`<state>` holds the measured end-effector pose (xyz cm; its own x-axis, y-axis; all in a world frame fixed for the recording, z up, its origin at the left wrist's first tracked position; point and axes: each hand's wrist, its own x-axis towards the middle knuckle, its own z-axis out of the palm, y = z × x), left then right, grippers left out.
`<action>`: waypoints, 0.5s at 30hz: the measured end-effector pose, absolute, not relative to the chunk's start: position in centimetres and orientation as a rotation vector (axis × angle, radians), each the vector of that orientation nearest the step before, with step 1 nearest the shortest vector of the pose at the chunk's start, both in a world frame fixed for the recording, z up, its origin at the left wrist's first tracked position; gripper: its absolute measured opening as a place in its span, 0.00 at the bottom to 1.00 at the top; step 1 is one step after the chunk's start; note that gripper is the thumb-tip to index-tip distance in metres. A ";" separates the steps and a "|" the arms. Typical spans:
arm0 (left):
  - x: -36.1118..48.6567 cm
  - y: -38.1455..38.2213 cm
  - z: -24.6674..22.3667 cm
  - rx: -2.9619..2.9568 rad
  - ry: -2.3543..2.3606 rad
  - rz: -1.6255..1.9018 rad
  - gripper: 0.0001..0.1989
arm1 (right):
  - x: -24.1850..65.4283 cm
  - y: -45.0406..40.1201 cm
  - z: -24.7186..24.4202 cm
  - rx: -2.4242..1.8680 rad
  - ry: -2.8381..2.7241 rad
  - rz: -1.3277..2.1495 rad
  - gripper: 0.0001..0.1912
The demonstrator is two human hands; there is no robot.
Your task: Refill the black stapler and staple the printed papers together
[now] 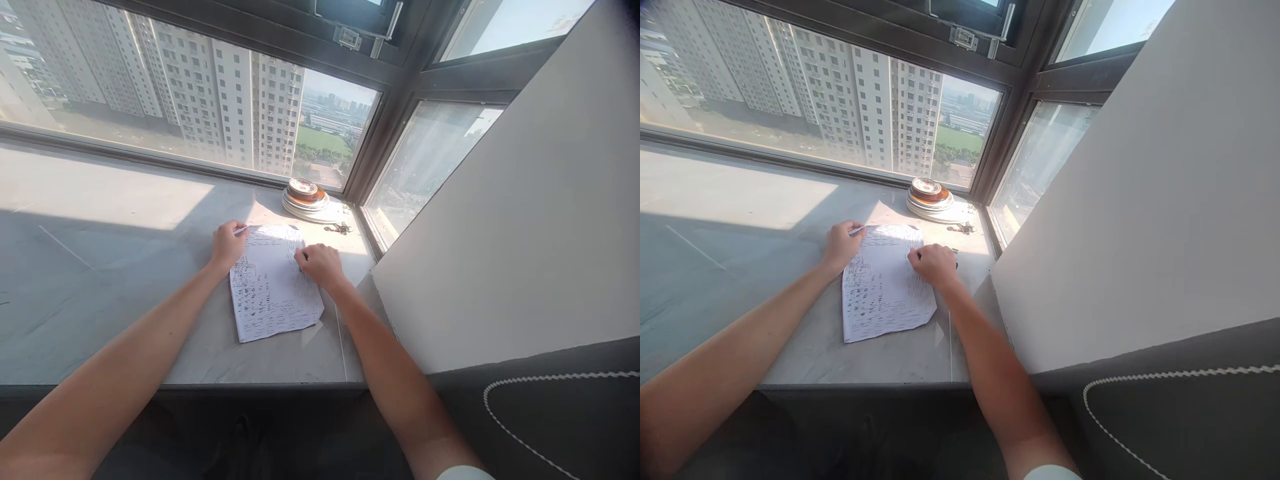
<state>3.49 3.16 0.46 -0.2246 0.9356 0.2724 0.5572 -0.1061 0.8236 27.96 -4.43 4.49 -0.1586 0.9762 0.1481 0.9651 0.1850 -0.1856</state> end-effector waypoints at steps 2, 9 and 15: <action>3.5 3.1 0.4 1.624 1.775 1.262 0.08 | 27.9 -4.5 4.6 -1.899 -2.228 0.071 0.30; 3.5 3.2 0.3 1.635 1.794 1.258 0.08 | 28.0 -4.1 4.0 -1.867 -2.243 0.019 0.30; 3.7 2.9 0.7 1.622 1.791 1.259 0.07 | 27.5 -4.2 3.5 -1.836 -2.327 -0.136 0.29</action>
